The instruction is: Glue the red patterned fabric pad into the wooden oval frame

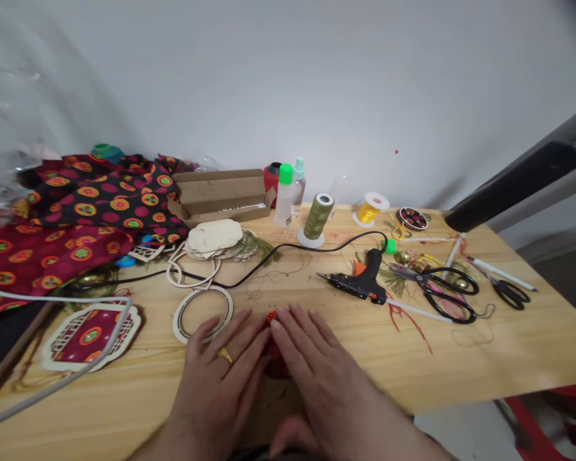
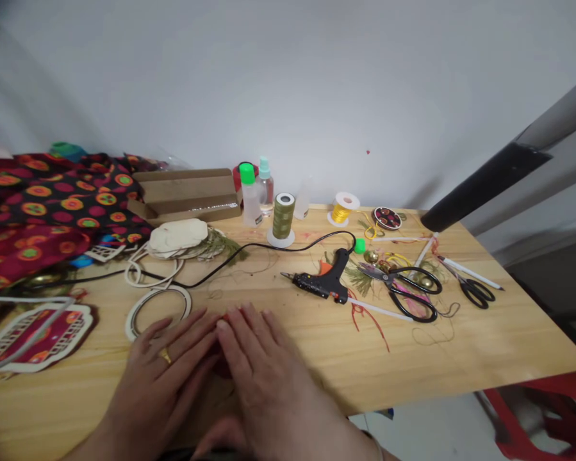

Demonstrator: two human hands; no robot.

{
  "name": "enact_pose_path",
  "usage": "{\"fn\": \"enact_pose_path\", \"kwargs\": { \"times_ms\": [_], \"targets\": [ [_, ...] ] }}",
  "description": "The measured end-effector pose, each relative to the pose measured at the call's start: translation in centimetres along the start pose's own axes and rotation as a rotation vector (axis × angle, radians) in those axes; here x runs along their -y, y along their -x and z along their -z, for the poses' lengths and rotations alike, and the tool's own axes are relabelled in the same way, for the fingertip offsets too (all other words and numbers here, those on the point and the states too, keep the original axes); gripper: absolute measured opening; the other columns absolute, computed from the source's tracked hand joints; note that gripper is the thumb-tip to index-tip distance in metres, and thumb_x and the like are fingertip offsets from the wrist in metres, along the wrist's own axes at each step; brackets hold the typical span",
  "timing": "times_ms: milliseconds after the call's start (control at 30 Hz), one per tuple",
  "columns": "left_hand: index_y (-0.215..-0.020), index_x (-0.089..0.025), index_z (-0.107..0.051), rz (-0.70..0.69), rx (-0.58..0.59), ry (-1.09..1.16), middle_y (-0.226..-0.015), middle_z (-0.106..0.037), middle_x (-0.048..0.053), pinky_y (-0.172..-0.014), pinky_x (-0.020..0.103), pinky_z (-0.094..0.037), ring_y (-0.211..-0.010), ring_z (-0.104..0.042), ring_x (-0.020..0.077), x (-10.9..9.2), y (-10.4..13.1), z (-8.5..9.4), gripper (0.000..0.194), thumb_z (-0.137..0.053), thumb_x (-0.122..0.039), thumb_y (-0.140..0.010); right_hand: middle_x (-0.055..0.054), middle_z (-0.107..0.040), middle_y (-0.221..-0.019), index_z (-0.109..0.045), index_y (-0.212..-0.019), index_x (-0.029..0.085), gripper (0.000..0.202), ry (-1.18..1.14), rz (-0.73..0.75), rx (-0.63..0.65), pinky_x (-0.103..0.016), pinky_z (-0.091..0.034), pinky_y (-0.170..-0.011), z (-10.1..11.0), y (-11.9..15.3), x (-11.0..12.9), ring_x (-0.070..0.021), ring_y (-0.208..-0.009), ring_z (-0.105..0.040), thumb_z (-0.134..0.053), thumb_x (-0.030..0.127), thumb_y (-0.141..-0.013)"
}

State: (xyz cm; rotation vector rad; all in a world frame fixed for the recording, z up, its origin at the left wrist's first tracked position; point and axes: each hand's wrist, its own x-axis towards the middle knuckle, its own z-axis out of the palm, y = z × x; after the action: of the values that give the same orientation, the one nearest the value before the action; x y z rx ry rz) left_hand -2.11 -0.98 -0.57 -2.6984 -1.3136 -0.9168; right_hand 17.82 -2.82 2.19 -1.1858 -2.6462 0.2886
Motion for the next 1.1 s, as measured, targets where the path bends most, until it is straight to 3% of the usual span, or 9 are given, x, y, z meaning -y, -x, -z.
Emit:
{"fn": "enact_pose_path", "kwargs": {
  "times_ms": [200, 433, 700, 967, 1033, 1100],
  "targets": [
    [-0.086, -0.025, -0.069, 0.058, -0.146, 0.135, -0.088, -0.077, 0.001, -0.099, 0.049, -0.031, -0.088, -0.067, 0.0217, -0.9, 0.3, 0.5, 0.024, -0.05, -0.01, -0.081, -0.018, -0.021, -0.151, -0.024, -0.143, 0.001, 0.085, 0.027, 0.057, 0.102, -0.047, -0.02, -0.113, -0.6, -1.8, 0.1, -0.0298, -0.14, -0.011, -0.043, 0.061, -0.085],
    [-0.083, -0.023, -0.07, 0.014, -0.192, 0.152, -0.083, -0.077, 0.001, -0.1, 0.049, -0.03, -0.085, -0.067, 0.0222, -0.5, 1.0, -0.7, 0.021, -0.052, -0.014, -0.077, -0.019, -0.025, -0.149, -0.029, -0.141, 0.0, 0.074, 0.061, 0.067, 0.175, -0.045, -0.025, -0.112, -1.7, -2.3, -0.3, -0.0306, -0.139, -0.019, -0.046, 0.048, -0.087],
    [-0.08, -0.025, -0.07, -0.019, -0.247, 0.098, -0.073, -0.076, -0.001, -0.103, 0.046, -0.03, -0.081, -0.068, 0.0177, 0.2, 1.4, -1.7, 0.027, -0.051, -0.006, -0.076, -0.013, -0.036, -0.146, -0.039, -0.138, 0.007, 0.051, 0.094, 0.055, 0.13, -0.042, -0.033, -0.108, -3.4, -2.8, -0.7, -0.0253, -0.136, -0.029, -0.038, 0.032, -0.093],
    [-0.079, -0.026, -0.07, -0.01, -0.262, 0.114, -0.072, -0.076, -0.002, -0.102, 0.046, -0.03, -0.08, -0.068, 0.0182, 0.2, 1.4, -2.0, 0.026, -0.051, -0.008, -0.078, -0.012, -0.033, -0.147, -0.034, -0.14, 0.009, 0.052, 0.113, 0.074, 0.079, -0.039, -0.031, -0.109, -3.2, -2.3, -1.0, -0.0239, -0.137, -0.027, -0.039, 0.032, -0.094],
    [-0.08, -0.025, -0.07, -0.019, -0.252, 0.119, -0.075, -0.077, -0.001, -0.102, 0.046, -0.029, -0.082, -0.067, 0.0187, 0.3, 1.5, -2.0, 0.022, -0.052, -0.012, -0.079, -0.013, -0.035, -0.147, -0.034, -0.14, 0.008, 0.051, 0.101, 0.067, 0.013, -0.04, -0.033, -0.108, -2.9, -1.9, -1.1, -0.0245, -0.136, -0.028, -0.04, 0.029, -0.093],
    [-0.082, -0.024, -0.069, -0.029, -0.254, 0.127, -0.079, -0.077, -0.001, -0.103, 0.045, -0.029, -0.085, -0.066, 0.019, 0.3, 1.4, -1.8, 0.019, -0.052, -0.015, -0.08, -0.015, -0.045, -0.14, -0.04, -0.135, 0.008, 0.049, 0.04, -0.002, -0.088, -0.041, -0.039, -0.103, -2.4, -1.8, -1.1, -0.0266, -0.13, -0.038, -0.042, 0.029, -0.092]
  ]
}}
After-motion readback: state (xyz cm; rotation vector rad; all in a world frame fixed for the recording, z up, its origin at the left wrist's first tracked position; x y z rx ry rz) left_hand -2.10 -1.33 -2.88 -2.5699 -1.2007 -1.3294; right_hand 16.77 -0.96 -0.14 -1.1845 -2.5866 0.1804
